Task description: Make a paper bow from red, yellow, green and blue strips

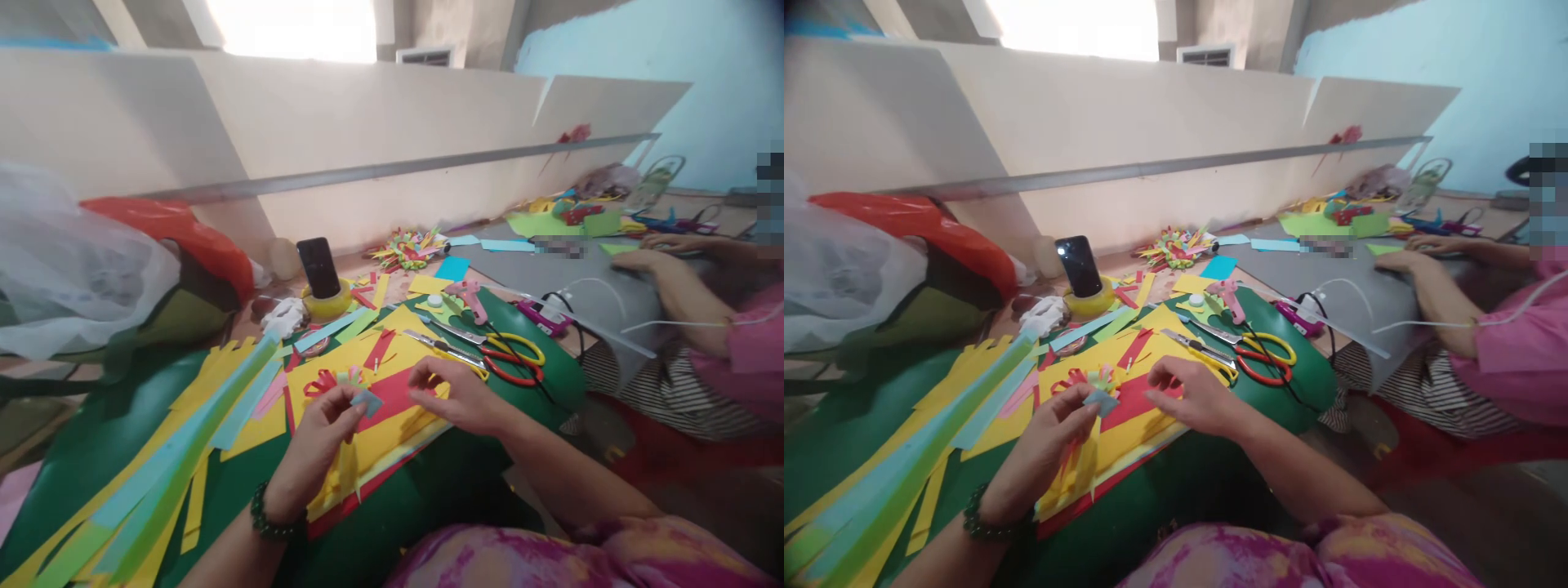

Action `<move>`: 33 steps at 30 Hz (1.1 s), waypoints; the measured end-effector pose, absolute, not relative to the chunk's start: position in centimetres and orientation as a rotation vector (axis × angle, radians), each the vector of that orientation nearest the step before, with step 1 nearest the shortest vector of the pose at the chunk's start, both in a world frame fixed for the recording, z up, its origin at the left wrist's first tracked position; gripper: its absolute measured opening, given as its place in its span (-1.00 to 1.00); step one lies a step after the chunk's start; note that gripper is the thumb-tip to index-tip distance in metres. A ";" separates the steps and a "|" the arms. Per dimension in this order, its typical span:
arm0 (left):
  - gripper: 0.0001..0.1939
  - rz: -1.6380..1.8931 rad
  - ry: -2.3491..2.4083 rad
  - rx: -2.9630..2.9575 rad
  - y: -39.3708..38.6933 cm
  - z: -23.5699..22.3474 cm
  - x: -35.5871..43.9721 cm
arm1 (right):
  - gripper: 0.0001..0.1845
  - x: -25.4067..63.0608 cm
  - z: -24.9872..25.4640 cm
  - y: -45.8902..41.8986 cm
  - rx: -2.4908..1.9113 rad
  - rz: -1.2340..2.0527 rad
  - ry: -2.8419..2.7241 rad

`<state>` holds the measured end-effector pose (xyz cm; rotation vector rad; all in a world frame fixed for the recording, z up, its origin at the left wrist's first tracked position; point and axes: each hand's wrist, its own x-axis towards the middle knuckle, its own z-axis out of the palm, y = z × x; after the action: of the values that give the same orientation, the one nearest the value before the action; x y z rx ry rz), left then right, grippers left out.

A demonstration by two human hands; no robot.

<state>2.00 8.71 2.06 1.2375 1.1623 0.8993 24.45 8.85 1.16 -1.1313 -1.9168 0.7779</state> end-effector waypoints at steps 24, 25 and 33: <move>-0.58 1.003 1.218 1.012 9.9 2.3 0.9 | -0.61 33.8 2.1 9.6 -2.473 0.108 -2.082; -0.58 1.004 1.221 1.000 9.9 2.3 0.9 | -0.59 34.0 2.0 9.9 -2.529 0.112 -2.089; -0.58 1.013 1.096 0.849 10.2 1.2 0.6 | -0.42 36.1 0.6 10.3 -2.426 0.173 -1.992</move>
<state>0.64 10.16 1.22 0.8494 1.0962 1.0131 36.05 10.33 0.56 -2.4256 -1.9921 0.1735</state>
